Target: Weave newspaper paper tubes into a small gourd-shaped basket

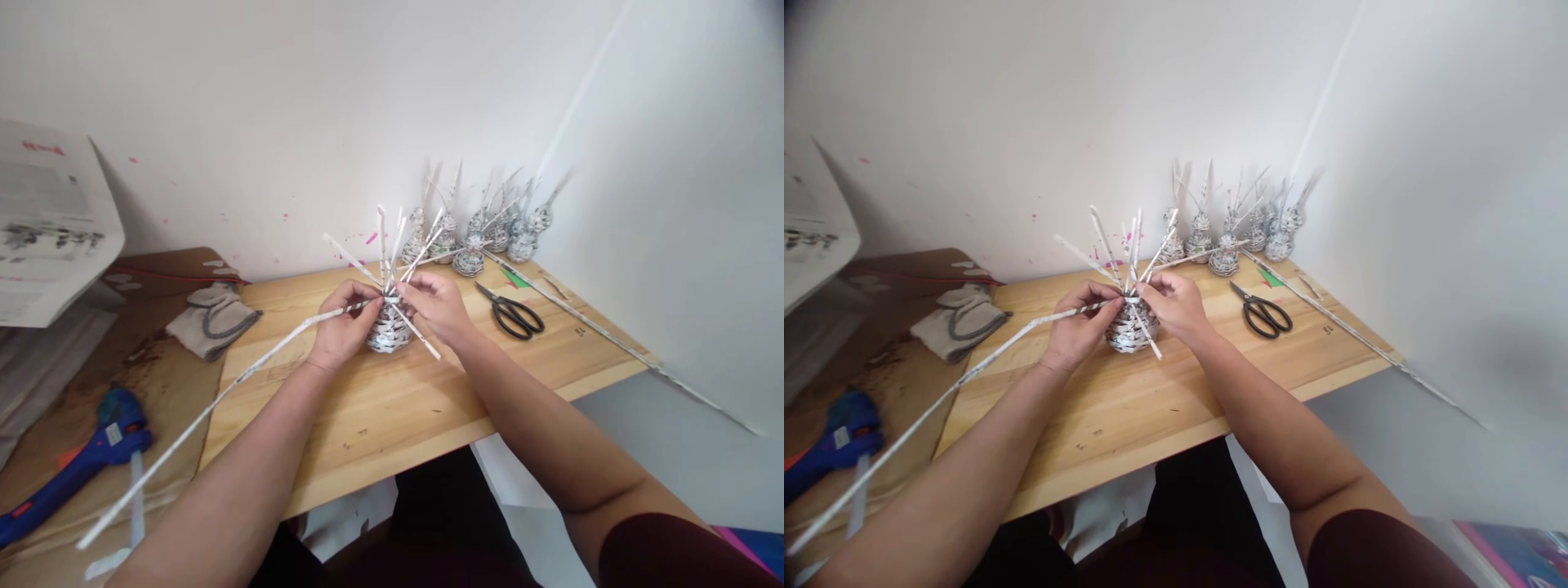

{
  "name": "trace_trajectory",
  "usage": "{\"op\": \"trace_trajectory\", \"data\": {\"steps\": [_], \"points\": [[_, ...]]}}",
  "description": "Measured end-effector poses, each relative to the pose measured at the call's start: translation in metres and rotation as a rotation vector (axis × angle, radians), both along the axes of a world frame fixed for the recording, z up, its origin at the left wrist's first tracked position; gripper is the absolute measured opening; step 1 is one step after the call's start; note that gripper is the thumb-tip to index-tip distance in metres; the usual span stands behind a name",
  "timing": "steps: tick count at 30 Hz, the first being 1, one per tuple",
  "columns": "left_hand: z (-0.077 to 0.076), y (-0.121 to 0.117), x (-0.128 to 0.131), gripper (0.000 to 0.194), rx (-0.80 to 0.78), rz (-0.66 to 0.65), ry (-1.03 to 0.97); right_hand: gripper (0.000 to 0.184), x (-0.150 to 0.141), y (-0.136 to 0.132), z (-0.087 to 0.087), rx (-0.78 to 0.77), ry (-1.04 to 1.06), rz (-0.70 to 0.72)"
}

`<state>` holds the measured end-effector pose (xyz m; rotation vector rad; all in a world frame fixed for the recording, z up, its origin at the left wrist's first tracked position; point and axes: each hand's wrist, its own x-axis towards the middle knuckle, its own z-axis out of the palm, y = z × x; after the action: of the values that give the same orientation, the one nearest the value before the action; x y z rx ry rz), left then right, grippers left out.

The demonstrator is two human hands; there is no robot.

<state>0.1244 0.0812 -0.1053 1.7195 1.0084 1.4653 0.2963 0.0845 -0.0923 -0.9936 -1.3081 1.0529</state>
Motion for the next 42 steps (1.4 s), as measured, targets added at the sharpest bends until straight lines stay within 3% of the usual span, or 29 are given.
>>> {"op": "trace_trajectory", "data": {"steps": [13,21,28,42], "points": [[-0.0031,0.0039,-0.0051,0.009,0.008,0.069,0.061,0.026,0.0032,-0.0024,0.0037,-0.037,0.0,0.155],[-0.0032,0.002,-0.0031,0.011,0.036,0.106,0.106,0.016,0.0023,-0.0046,0.0045,0.096,-0.2,0.015],[0.0017,0.0021,-0.0091,0.016,0.13,0.009,0.209,0.016,0.0018,-0.0032,0.0001,0.144,-0.261,-0.047],[-0.0015,0.0043,-0.0056,0.011,0.166,0.083,0.195,0.014,0.0032,-0.004,0.0034,0.111,-0.219,0.048]]}}
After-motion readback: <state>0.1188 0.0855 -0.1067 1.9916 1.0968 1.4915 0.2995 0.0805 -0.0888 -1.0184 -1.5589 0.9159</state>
